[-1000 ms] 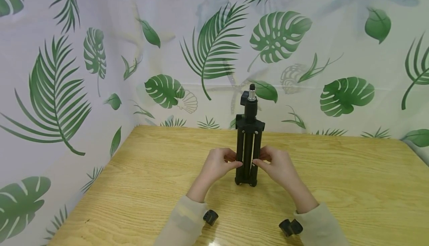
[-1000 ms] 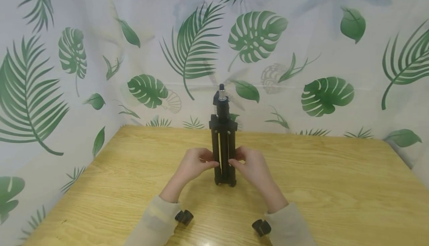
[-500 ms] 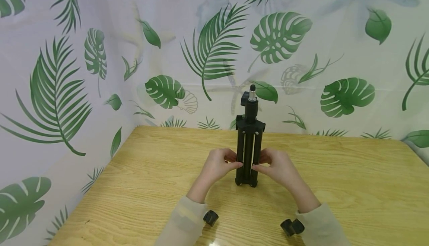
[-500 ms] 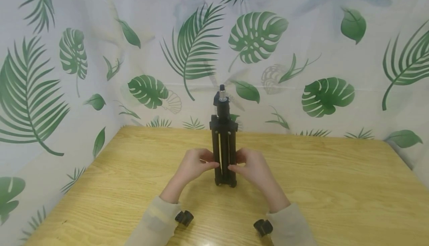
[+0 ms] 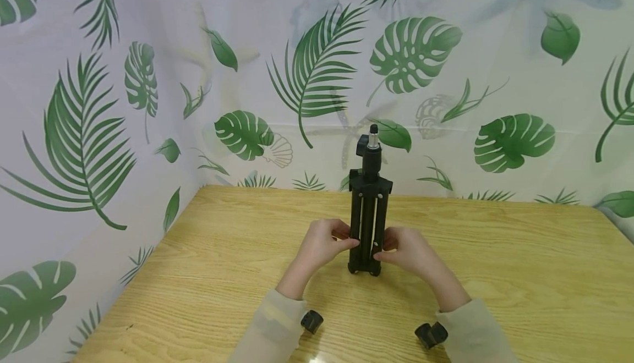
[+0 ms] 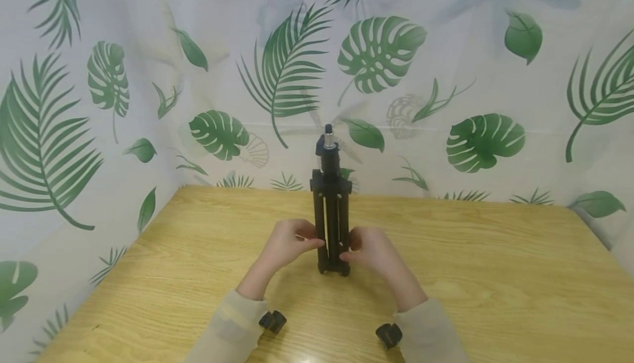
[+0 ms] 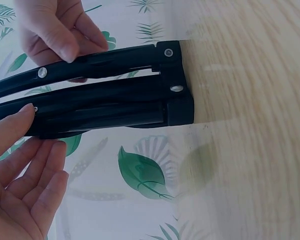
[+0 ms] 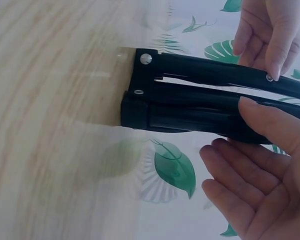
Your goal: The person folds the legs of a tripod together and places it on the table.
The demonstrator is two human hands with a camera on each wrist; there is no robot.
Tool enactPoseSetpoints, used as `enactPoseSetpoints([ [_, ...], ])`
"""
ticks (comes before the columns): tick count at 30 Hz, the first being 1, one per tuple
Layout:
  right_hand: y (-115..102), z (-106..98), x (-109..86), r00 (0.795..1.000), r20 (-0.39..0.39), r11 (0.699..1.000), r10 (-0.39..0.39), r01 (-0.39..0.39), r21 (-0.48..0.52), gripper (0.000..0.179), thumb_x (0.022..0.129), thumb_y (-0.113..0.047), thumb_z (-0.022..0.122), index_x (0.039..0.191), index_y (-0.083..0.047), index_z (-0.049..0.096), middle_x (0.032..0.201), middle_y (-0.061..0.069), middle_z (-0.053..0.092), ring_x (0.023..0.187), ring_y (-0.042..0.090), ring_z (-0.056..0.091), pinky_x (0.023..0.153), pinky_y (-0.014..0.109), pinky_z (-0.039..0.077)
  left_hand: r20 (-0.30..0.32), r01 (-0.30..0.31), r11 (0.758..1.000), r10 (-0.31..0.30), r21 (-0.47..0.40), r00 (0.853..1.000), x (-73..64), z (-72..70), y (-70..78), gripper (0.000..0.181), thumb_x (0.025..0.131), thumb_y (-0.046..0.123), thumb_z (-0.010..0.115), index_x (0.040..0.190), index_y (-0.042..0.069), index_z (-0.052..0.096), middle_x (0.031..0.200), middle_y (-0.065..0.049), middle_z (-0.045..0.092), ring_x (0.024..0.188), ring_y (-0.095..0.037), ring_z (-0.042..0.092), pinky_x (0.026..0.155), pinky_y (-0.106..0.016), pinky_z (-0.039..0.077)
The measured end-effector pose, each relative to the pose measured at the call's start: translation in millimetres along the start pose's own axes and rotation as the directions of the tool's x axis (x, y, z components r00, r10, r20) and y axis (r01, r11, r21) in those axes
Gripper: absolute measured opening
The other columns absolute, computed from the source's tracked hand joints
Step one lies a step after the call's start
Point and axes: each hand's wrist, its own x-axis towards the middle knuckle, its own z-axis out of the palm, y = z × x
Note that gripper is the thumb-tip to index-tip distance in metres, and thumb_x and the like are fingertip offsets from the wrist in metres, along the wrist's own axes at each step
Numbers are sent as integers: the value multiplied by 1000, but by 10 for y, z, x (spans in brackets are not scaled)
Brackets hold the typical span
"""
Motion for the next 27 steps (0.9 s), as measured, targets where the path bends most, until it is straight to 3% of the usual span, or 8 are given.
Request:
enactPoseSetpoints([
  [11,51,49,13,998,58,1000,18,-18,-2,20,69,-6,73,83,4,62,71,4,61,63,15,57,55,29,46,-3,-16,1000,16,0,1000,-7,1,-5,22,77,23,69,89,5,67,81,-2,65,73,-11,59,62,-22,47],
  [27,97,116,30,992,104,997,78,-79,7,21,70,-5,72,86,5,63,71,4,62,63,15,58,56,29,47,10,-16,1000,16,10,1000,-2,-9,4,21,75,25,71,86,6,68,76,2,63,67,-8,56,58,-21,45],
])
